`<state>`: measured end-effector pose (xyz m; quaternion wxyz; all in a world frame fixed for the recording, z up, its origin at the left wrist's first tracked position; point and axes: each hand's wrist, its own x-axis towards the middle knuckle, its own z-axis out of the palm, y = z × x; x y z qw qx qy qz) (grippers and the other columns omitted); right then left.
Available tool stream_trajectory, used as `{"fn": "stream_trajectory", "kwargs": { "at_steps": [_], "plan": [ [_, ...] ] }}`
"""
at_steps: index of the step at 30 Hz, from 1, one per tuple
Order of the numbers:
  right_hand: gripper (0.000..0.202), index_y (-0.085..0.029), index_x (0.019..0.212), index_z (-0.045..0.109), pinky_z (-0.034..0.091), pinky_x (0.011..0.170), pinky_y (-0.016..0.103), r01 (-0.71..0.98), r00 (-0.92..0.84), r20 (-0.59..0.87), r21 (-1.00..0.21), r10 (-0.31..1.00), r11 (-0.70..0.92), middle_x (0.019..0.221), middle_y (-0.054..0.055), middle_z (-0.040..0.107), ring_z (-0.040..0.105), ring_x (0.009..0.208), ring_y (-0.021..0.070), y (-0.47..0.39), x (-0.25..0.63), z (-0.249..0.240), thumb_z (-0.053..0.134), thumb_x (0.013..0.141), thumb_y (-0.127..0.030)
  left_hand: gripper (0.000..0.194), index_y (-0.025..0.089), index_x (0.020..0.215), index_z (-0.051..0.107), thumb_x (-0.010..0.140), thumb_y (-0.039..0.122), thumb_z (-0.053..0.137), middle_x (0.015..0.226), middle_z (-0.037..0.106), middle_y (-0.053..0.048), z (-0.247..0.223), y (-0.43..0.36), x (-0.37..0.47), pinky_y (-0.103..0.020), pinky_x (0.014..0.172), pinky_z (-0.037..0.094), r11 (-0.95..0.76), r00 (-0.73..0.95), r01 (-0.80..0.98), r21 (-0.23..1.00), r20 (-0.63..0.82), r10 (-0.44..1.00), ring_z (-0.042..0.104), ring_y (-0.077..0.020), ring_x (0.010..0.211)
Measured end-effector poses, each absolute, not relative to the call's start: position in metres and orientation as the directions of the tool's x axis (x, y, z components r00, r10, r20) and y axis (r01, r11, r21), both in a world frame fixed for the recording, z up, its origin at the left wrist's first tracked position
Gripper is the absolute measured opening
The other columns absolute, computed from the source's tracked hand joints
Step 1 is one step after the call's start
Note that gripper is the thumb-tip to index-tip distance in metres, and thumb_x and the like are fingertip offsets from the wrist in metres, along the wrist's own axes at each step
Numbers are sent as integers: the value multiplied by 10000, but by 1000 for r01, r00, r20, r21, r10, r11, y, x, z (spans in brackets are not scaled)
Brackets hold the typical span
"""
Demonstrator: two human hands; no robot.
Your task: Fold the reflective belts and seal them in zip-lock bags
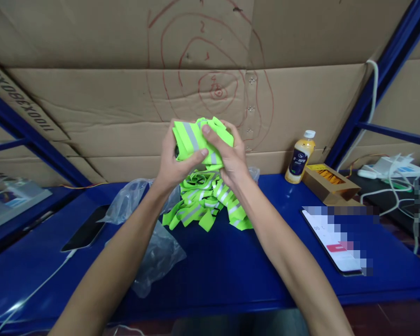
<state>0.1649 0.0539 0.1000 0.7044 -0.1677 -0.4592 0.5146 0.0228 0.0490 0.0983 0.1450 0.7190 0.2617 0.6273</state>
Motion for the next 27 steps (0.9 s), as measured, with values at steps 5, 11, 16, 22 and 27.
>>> {"fn": "stream_trajectory", "kwargs": {
  "at_steps": [5, 11, 16, 22, 27],
  "plan": [
    [608, -285, 1146, 647, 669, 1067, 459, -681, -11, 408, -671, 913, 292, 1228, 31, 809, 770, 1235, 281, 63, 153, 84, 987, 675, -464, 620, 257, 1271, 653, 785, 525, 930, 1338, 715, -84, 86, 62, 24, -460, 1182, 499, -824, 137, -2, 566, 817, 560, 669, -317, 1325],
    [604, -236, 1138, 734, 641, 1094, 459, -655, -221, 358, -744, 907, 134, 1163, 87, 844, 744, 1313, 316, 69, 164, 80, 764, 838, -759, 653, 236, 1281, 658, 768, 528, 938, 1483, 694, -129, 79, 71, 24, -457, 1209, 493, -784, 220, -54, 618, 773, 595, 657, -318, 1385],
    [575, -255, 1090, 736, 644, 1110, 491, -651, -264, 329, -754, 907, 84, 1142, 64, 853, 750, 1298, 315, 76, 168, 77, 848, 773, -722, 667, 260, 1287, 653, 751, 533, 941, 1528, 671, -120, 76, 74, 21, -486, 1248, 465, -791, 252, -47, 610, 774, 581, 628, -330, 1426],
    [502, -258, 1114, 721, 668, 1096, 461, -714, -230, 289, -699, 929, 41, 1110, 33, 864, 792, 1235, 285, 85, 162, 65, 966, 734, -477, 662, 272, 1286, 690, 719, 484, 957, 1452, 705, -103, 71, 79, 18, -501, 1249, 464, -733, 230, -49, 678, 722, 653, 627, -340, 1415],
    [416, -230, 1096, 716, 666, 1101, 510, -713, -319, 310, -701, 896, -12, 1147, 78, 858, 781, 1264, 315, 81, 163, 64, 943, 779, -377, 601, 267, 1270, 722, 756, 505, 925, 1349, 728, -97, 70, 82, 11, -508, 1323, 371, -748, 282, 14, 663, 715, 640, 542, -334, 1496]
  ]
}}
